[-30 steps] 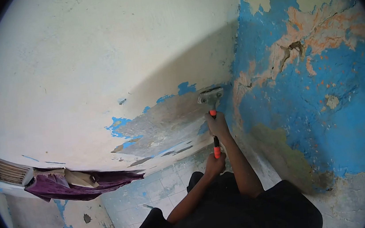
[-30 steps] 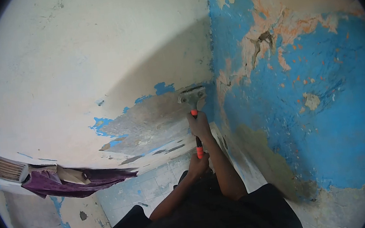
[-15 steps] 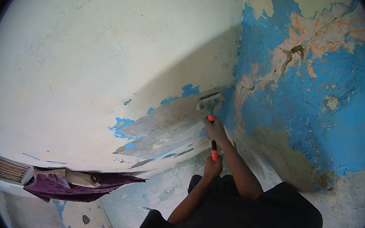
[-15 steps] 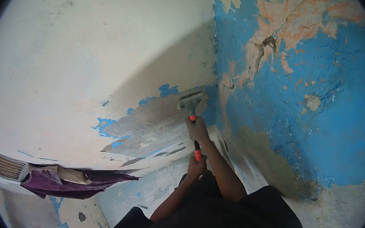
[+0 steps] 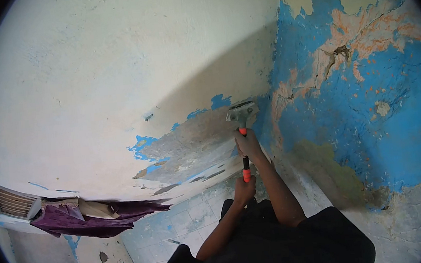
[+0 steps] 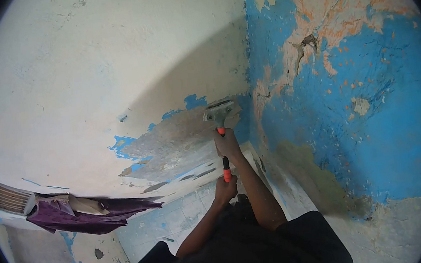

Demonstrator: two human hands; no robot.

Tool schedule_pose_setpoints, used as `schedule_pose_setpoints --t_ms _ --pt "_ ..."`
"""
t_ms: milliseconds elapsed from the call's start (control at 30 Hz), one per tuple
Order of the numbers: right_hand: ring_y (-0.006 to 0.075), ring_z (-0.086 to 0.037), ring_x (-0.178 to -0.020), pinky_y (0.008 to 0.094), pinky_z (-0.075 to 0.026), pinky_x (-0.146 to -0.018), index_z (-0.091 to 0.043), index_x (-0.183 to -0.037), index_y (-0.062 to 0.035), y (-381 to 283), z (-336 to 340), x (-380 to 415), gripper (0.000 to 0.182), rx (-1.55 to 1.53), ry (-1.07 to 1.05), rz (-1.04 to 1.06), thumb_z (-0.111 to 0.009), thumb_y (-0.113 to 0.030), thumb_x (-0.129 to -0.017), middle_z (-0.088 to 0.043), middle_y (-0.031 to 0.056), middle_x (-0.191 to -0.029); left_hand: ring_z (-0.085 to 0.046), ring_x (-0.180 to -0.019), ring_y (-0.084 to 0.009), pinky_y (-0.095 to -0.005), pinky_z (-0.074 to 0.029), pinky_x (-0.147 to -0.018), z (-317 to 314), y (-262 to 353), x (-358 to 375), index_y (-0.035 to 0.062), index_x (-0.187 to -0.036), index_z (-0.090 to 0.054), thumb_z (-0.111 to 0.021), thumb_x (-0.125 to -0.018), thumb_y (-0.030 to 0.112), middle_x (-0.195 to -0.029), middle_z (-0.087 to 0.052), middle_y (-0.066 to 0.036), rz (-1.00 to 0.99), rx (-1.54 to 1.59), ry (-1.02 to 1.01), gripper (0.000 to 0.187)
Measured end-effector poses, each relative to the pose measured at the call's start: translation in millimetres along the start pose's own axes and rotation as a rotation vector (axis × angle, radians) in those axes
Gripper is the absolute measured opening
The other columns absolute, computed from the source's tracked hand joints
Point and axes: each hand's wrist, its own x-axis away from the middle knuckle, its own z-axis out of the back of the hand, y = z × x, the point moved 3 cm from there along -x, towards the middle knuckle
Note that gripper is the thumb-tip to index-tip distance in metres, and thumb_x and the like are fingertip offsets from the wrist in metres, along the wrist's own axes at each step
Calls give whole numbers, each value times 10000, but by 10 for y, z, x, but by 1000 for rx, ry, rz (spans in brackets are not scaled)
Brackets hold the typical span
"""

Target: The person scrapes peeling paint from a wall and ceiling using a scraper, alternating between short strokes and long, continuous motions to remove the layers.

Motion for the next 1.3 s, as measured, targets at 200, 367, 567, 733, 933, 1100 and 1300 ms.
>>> schedule_pose_setpoints --t_ms 200,367,567,733,933,1100,1300 --pt "111 -329 -275 275 -273 -295 -425 -595 -75 -151 -35 8 315 18 40 14 -541 -190 -865 -362 -3 -409 -510 -420 -142 -314 -385 -413 43 12 -73 9 -615 -513 -558 -821 239 -497 -511 -52 -49 -17 -25 312" --pt "111 -336 -280 278 -277 -297 -433 -614 -74 146 14 -42 296 28 -3 5 -542 -190 -865 -363 -8 -413 -507 -410 -145 -316 -381 -409 -53 -245 -134 10 -605 -504 -555 -823 244 -481 -500 -50 -53 38 25 324" --pt "108 -349 -291 281 -273 -303 -432 -617 -87 -236 63 -24 298 16 5 31 -546 -197 -869 -374 -15 -431 -507 -407 -146 -317 -380 -401 -80 93 -134 10 -611 -504 -547 -815 240 -476 -496 -50 -80 -20 -15 310" --pt "98 -354 -297 269 -274 -304 -434 -620 -91 1 80 -39 297 75 80 49 -545 -198 -874 -377 -16 -434 -501 -400 -145 -322 -377 -392 -78 -59 -93 13 -604 -502 -538 -809 236 -473 -494 -54 -49 2 -12 305" --pt "100 -357 -292 269 -278 -297 -442 -622 -86 -187 107 -64 296 32 7 58 -535 -200 -878 -371 -13 -427 -501 -396 -148 -324 -378 -391 -129 -1 -192 14 -617 -507 -530 -811 233 -473 -496 -58 -83 27 -25 293" --pt "107 -369 -288 272 -283 -290 -447 -623 -78 -149 63 -226 297 66 45 113 -535 -206 -877 -375 -11 -424 -531 -428 -170 -345 -396 -424 0 88 -256 -10 -616 -520 -540 -812 251 -478 -508 -71 -97 -61 11 327" --pt "115 -388 -293 284 -294 -294 -449 -628 -73 -393 110 -158 296 105 82 138 -542 -204 -877 -388 -1 -432 -542 -455 -167 -353 -409 -448 -91 204 -222 -18 -643 -527 -559 -809 281 -501 -529 -82 -97 -73 5 344"
